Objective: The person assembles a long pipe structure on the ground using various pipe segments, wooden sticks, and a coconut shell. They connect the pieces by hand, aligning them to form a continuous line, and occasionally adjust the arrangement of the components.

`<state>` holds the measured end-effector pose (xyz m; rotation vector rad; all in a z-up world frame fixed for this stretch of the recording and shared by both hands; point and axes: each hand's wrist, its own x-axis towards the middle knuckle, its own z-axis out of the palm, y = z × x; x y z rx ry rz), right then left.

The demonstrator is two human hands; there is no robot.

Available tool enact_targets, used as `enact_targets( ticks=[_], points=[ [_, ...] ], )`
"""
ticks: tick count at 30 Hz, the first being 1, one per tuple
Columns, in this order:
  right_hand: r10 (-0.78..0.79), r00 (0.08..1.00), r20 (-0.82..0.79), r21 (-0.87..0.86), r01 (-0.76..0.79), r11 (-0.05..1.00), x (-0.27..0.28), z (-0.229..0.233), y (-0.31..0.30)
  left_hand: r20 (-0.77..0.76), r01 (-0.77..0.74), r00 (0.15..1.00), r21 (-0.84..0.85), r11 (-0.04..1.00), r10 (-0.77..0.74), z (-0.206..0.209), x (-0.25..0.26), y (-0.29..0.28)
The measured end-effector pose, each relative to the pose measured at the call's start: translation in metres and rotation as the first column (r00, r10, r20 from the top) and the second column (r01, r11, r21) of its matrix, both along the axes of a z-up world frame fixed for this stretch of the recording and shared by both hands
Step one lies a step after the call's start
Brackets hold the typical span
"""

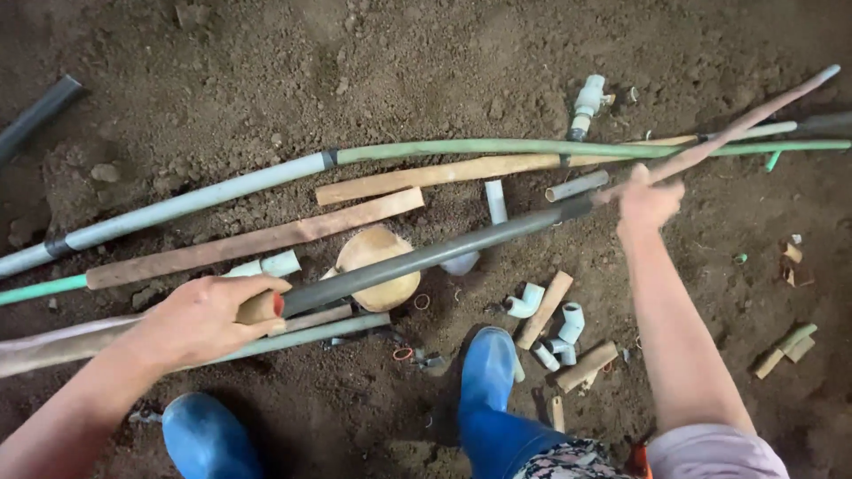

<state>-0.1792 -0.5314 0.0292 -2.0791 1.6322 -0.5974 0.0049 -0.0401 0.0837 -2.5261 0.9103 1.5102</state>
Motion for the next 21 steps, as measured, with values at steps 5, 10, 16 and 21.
enact_targets(
  ticks=[5,10,16,21],
  points=[
    [-0.580,0.752,0.313,0.698,0.232,0.678,-0.016,0.010,0.002,-0.054,-0.036,0.998,0.063,0.997,0.039,0.024,0.010,-0.004],
    [-0.577,0.807,0.130,0.636,0.378,0.673,-0.001,0.039,0.000,-0.056,-0.074,0.995,0.077,0.994,0.078,0.012,0.008,-0.008],
    [-0.683,0.667,0.298,0.603,0.423,0.676,0.002,0.115,0.015,0.113,0.058,0.993,-0.240,0.969,-0.032,-0.051,-0.026,-0.011],
    [-0.671,0.594,0.443,0.564,0.398,0.724,-0.034,0.128,-0.012,0.348,0.263,0.937,-0.673,0.692,-0.018,-0.057,-0.052,-0.045]
  ],
)
